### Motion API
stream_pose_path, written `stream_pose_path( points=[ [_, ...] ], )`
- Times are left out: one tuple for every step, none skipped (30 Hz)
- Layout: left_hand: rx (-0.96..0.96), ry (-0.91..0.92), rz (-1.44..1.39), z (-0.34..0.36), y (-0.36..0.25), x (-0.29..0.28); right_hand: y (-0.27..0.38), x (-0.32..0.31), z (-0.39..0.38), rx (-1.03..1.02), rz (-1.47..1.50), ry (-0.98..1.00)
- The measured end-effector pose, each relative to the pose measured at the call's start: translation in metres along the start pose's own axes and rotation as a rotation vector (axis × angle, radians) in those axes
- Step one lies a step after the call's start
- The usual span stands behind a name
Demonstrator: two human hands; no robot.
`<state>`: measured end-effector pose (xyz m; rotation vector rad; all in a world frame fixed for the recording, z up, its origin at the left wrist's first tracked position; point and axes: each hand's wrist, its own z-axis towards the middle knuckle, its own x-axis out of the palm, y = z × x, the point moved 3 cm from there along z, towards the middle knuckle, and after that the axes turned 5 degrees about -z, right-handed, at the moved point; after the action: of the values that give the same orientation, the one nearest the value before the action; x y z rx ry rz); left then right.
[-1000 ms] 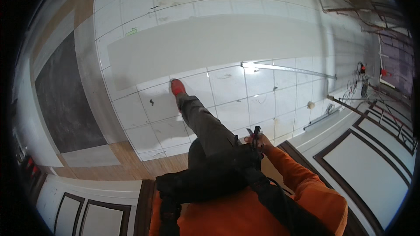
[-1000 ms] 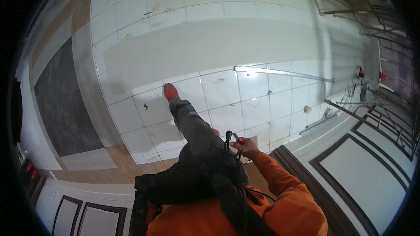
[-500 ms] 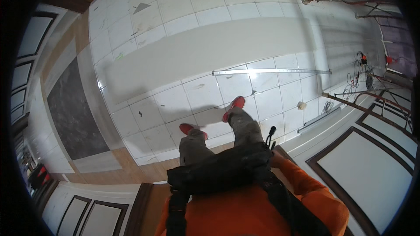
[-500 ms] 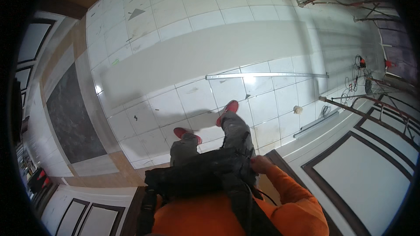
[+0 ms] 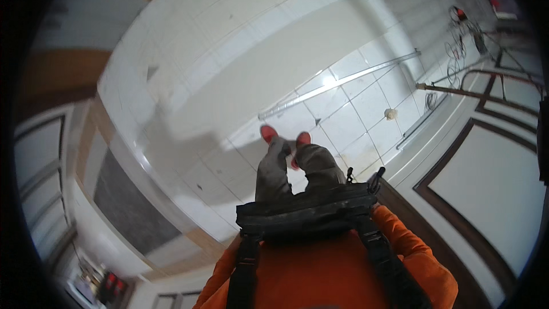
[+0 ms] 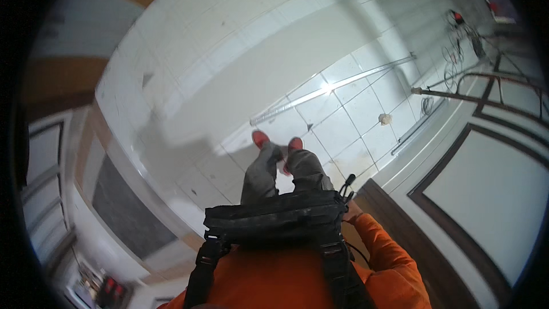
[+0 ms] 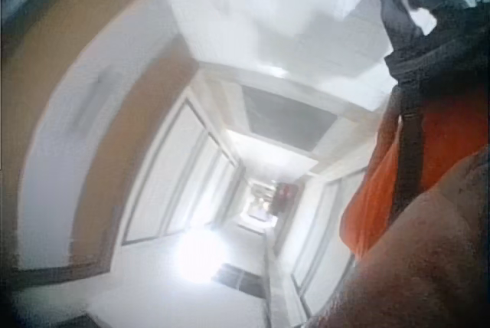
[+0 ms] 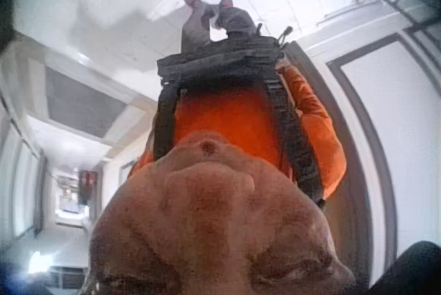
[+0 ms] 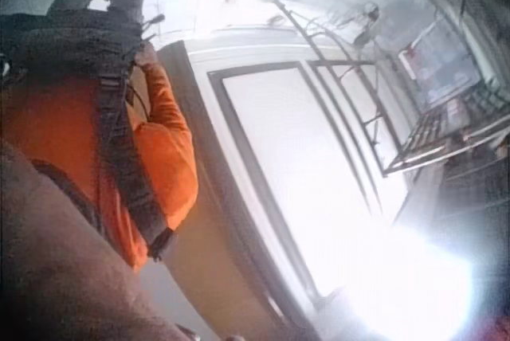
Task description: The person measures a board using a tape measure and a straightedge, then cuts it using a utility knife.
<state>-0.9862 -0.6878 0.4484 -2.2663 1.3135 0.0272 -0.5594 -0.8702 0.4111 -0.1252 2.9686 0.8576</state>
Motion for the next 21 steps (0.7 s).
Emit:
stream_pose_path(
  points=[
    [0.025, 0.04, 0.039, 0.008, -0.014, -0.019, 0.001, 0.003, 0.003, 0.062, 0.003, -0.024],
    [0.05, 0.085, 0.078, 0.016, -0.029, -0.037, 0.004, 0.001, 0.007, 0.109, 0.016, -0.048],
    [0.07, 0.13, 0.124, 0.021, -0.043, -0.058, 0.003, 0.004, 0.012, 0.129, 0.046, -0.071],
    [0.084, 0.18, 0.17, 0.025, -0.058, -0.076, 0.005, 0.008, 0.015, 0.145, 0.078, -0.093],
    [0.098, 0.224, 0.208, 0.032, -0.075, -0.092, 0.005, 0.011, 0.016, 0.152, 0.114, -0.113],
    [0.114, 0.265, 0.249, 0.038, -0.093, -0.105, 0.005, 0.014, 0.018, 0.155, 0.152, -0.137],
    [0.128, 0.301, 0.28, 0.044, -0.113, -0.115, 0.003, 0.016, 0.017, 0.158, 0.194, -0.161],
    [0.141, 0.336, 0.311, 0.05, -0.131, -0.122, 0.0, 0.019, 0.014, 0.162, 0.234, -0.182],
    [0.153, 0.37, 0.345, 0.056, -0.148, -0.127, -0.007, 0.024, 0.01, 0.17, 0.275, -0.204],
    [0.167, 0.395, 0.365, 0.061, -0.168, -0.13, -0.011, 0.025, 0.007, 0.176, 0.311, -0.22],
    [0.181, 0.418, 0.383, 0.067, -0.187, -0.132, -0.016, 0.026, 0.005, 0.18, 0.347, -0.238],
    [0.187, 0.426, 0.4, 0.072, -0.206, -0.138, -0.018, 0.03, 0.004, 0.182, 0.382, -0.247],
    [0.201, 0.443, 0.411, 0.077, -0.226, -0.139, -0.021, 0.031, -0.001, 0.192, 0.419, -0.265],
    [0.214, 0.456, 0.415, 0.084, -0.246, -0.138, -0.025, 0.027, -0.006, 0.205, 0.451, -0.286],
    [0.227, 0.467, 0.417, 0.09, -0.263, -0.141, -0.03, 0.026, -0.01, 0.227, 0.483, -0.302],
    [0.235, 0.479, 0.414, 0.097, -0.28, -0.142, -0.035, 0.024, -0.013, 0.248, 0.515, -0.321],
    [0.244, 0.492, 0.412, 0.106, -0.298, -0.145, -0.039, 0.022, -0.015, 0.273, 0.542, -0.34],
    [0.256, 0.506, 0.404, 0.117, -0.313, -0.15, -0.043, 0.024, -0.015, 0.296, 0.575, -0.361],
    [0.261, 0.509, 0.405, 0.128, -0.329, -0.157, -0.046, 0.024, -0.015, 0.32, 0.604, -0.377],
    [0.27, 0.506, 0.421, 0.138, -0.346, -0.16, -0.053, 0.023, -0.016, 0.349, 0.63, -0.398],
    [0.269, 0.498, 0.44, 0.149, -0.363, -0.165, -0.058, 0.023, -0.015, 0.373, 0.657, -0.418]
  ],
)
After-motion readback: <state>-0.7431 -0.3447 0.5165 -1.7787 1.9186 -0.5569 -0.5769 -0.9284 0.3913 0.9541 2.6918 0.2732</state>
